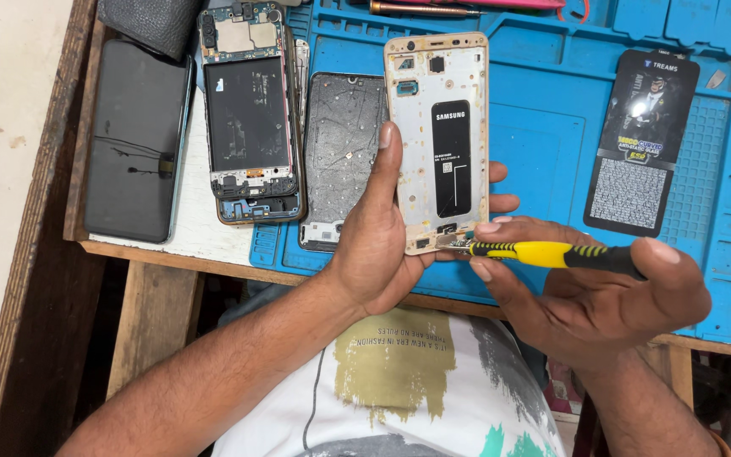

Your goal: The person holds a disassembled Samsung smartphone and uses a screwdriver to remove screws from the back of the device. They rotate the phone to access different screw locations and continue unscrewing throughout the clip.

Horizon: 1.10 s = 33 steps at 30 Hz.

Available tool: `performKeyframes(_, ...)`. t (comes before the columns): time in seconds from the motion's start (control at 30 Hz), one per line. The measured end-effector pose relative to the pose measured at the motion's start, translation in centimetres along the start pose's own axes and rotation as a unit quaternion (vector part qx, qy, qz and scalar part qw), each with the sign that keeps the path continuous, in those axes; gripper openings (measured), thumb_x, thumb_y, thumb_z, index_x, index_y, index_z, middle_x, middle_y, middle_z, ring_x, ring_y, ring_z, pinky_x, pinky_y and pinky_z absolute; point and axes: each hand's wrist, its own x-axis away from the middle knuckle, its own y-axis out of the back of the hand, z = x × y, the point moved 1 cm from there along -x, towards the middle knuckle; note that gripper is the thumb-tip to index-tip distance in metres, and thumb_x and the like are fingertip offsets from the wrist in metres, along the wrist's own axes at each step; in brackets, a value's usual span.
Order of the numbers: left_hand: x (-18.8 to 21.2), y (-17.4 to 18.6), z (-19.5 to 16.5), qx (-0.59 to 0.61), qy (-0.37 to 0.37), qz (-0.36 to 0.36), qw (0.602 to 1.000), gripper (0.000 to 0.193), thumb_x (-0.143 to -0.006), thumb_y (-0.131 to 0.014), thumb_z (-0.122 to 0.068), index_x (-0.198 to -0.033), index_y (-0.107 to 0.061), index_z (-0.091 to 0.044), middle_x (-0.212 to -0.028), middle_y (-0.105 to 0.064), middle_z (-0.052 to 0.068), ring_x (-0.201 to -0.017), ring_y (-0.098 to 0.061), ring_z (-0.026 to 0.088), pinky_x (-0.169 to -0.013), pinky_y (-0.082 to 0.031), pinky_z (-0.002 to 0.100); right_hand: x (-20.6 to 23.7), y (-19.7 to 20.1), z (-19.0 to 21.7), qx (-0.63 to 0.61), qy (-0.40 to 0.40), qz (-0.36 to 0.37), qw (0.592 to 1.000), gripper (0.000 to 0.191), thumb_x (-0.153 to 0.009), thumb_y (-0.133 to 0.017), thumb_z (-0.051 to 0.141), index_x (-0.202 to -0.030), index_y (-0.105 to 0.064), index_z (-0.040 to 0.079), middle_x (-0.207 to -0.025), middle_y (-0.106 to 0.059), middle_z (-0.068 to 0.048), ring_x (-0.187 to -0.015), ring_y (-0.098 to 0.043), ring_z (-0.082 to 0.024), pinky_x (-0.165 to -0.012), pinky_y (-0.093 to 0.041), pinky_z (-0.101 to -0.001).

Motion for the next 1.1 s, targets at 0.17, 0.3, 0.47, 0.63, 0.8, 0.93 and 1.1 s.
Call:
performKeyframes(0.17, 0.0, 0.0, 0.0, 0.001, -0.001, -0.002, 1.0, 0.095, -0.093, -0.021, -0.077, -0.155, -0.036, -0.007, -0.139, -0.058, 0.021, -0.125, -0.064, 0.033, -0.089, -0.063, 0.049, 0.3, -0.2, -0.1, 0.011, 0.013, -0.01, 1.0, 0.077, -0.09, -0.076, 0.001, -0.136, -0.017, 0.019, -0.103, -0.061, -0.03, -0.098, -0.077, -0.03, -0.081, -0.071, -0.0335)
performKeyframes(0.3, 0.0, 0.0, 0.0, 0.005, -0.007, 0.001, 1.0, 0.096, -0.094, -0.021, -0.077, -0.155, -0.037, -0.005, -0.139, -0.058, 0.022, -0.125, -0.064, 0.034, -0.09, -0.063, 0.049, 0.8, -0.3, -0.7, -0.006, 0.017, -0.015, 1.0, 0.079, -0.093, -0.076, 0.001, -0.141, -0.016, 0.021, -0.105, -0.07, -0.025, -0.1, -0.078, -0.029, -0.078, -0.07, -0.0301)
performKeyframes(0.47, 0.0, 0.0, 0.0, 0.004, -0.001, -0.003, 1.0, 0.095, -0.094, -0.02, -0.077, -0.155, -0.036, -0.005, -0.14, -0.058, 0.022, -0.125, -0.063, 0.033, -0.09, -0.063, 0.048, 0.6, -0.7, -0.5, -0.02, 0.03, -0.014, 0.999, 0.08, -0.093, -0.075, 0.001, -0.143, -0.015, 0.02, -0.106, -0.07, -0.028, -0.099, -0.078, -0.029, -0.078, -0.07, -0.031)
performKeyframes(0.63, 0.0, 0.0, 0.0, -0.01, -0.001, 0.0, 1.0, 0.094, -0.094, -0.018, -0.076, -0.156, -0.034, -0.007, -0.139, -0.057, 0.022, -0.126, -0.063, 0.033, -0.089, -0.063, 0.047, -0.7, -0.7, 0.7, 0.004, -0.069, 0.077, 0.995, 0.077, -0.072, -0.083, -0.004, -0.125, -0.033, 0.019, -0.091, -0.073, -0.028, -0.085, -0.077, -0.036, -0.078, -0.065, -0.046)
performKeyframes(0.8, -0.1, 0.0, 0.1, 0.002, -0.007, 0.003, 1.0, 0.094, -0.095, -0.017, -0.075, -0.156, -0.033, -0.006, -0.139, -0.057, 0.024, -0.126, -0.063, 0.035, -0.091, -0.064, 0.047, -1.8, -0.2, 1.3, -0.055, 0.033, -0.001, 0.998, 0.065, -0.088, -0.074, -0.006, -0.132, -0.031, 0.014, -0.111, -0.068, -0.023, -0.099, -0.075, -0.03, -0.09, -0.065, -0.04)
performKeyframes(0.93, -0.1, 0.1, 0.1, 0.008, -0.018, 0.012, 1.0, 0.095, -0.097, -0.018, -0.075, -0.156, -0.035, -0.003, -0.139, -0.057, 0.024, -0.127, -0.062, 0.036, -0.091, -0.061, 0.047, -1.8, -0.1, 1.4, 0.0, 0.007, 0.035, 0.999, 0.081, -0.083, -0.076, -0.01, -0.143, -0.033, 0.023, -0.106, -0.072, -0.024, -0.093, -0.078, -0.033, -0.08, -0.067, -0.0432)
performKeyframes(1.1, -0.1, 0.3, -0.2, 0.088, -0.019, 0.049, 0.995, 0.094, -0.1, -0.02, -0.076, -0.157, -0.038, -0.003, -0.141, -0.057, 0.024, -0.13, -0.061, 0.036, -0.106, -0.058, 0.049, -1.6, -0.1, 1.1, -0.016, 0.083, 0.001, 0.996, 0.099, -0.085, -0.078, -0.005, -0.155, -0.014, 0.026, -0.105, -0.07, -0.02, -0.093, -0.077, -0.031, -0.083, -0.067, -0.0469)
